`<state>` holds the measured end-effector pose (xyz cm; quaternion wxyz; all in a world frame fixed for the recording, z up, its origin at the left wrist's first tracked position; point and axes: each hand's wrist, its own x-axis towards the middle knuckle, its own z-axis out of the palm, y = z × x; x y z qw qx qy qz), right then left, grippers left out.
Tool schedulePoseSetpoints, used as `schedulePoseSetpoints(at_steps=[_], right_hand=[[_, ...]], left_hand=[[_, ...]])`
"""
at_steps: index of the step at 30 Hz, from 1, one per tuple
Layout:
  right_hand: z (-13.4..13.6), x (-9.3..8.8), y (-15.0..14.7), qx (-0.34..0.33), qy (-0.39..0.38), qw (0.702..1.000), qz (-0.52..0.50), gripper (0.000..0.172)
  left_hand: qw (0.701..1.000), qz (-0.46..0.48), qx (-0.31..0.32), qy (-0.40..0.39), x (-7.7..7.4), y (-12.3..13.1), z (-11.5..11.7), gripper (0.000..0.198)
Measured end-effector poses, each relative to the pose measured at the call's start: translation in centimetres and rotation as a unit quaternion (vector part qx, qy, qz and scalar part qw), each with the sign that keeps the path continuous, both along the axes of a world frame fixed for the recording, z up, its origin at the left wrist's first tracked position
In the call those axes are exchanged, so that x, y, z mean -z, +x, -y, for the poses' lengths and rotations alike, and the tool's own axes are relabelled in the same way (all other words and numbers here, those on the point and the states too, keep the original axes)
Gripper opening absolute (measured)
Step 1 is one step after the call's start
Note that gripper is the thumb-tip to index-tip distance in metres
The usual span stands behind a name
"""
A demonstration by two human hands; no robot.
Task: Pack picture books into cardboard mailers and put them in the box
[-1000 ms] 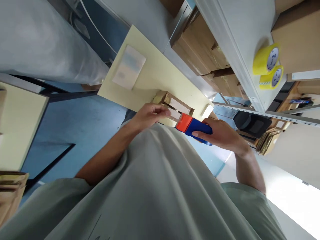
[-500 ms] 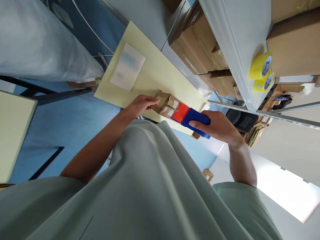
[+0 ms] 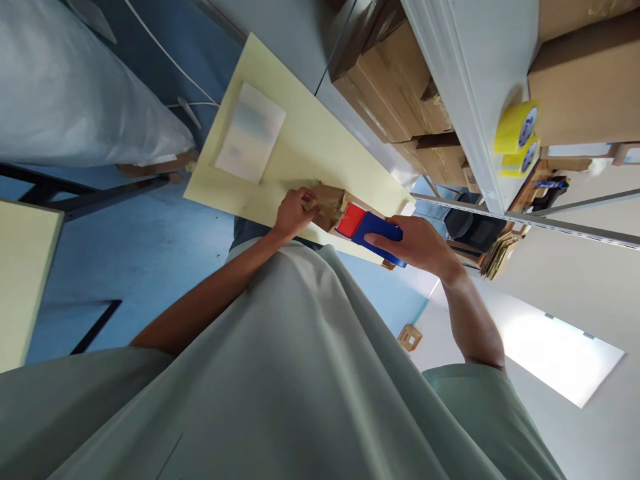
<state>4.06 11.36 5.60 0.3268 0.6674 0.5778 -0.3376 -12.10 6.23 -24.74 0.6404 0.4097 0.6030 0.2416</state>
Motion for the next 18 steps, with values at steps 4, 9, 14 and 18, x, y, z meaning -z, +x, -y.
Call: schedulePoseSetpoints(at_steps=[4, 9, 14, 18], right_hand=[[0.1, -0.5, 0.3, 0.009, -0.008, 1.000, -0.004, 0.069], [0.9, -0.3, 1.1, -0.026, 0.005, 0.999, 0.030, 0.067], [1.7, 0.0, 0.8, -0.074, 0.010, 0.997, 0.031, 0.063], [2.4, 0.1, 0.4, -0.088, 0.022, 0.995, 0.033, 0.062]], left_hand=[[0.999, -0.010, 0.038, -0.011, 1.0, -0.6, 1.8, 0.038], [0.987, 0.067, 0.077, 0.127, -0.9, -1.5, 2.4, 0.084], [0.944, 0.092, 0.162, 0.272, -4.1, -1.4, 0.5, 0.084], [0.922, 0.048, 0.248, 0.293, -5.0, -0.9, -0.9, 0.064]])
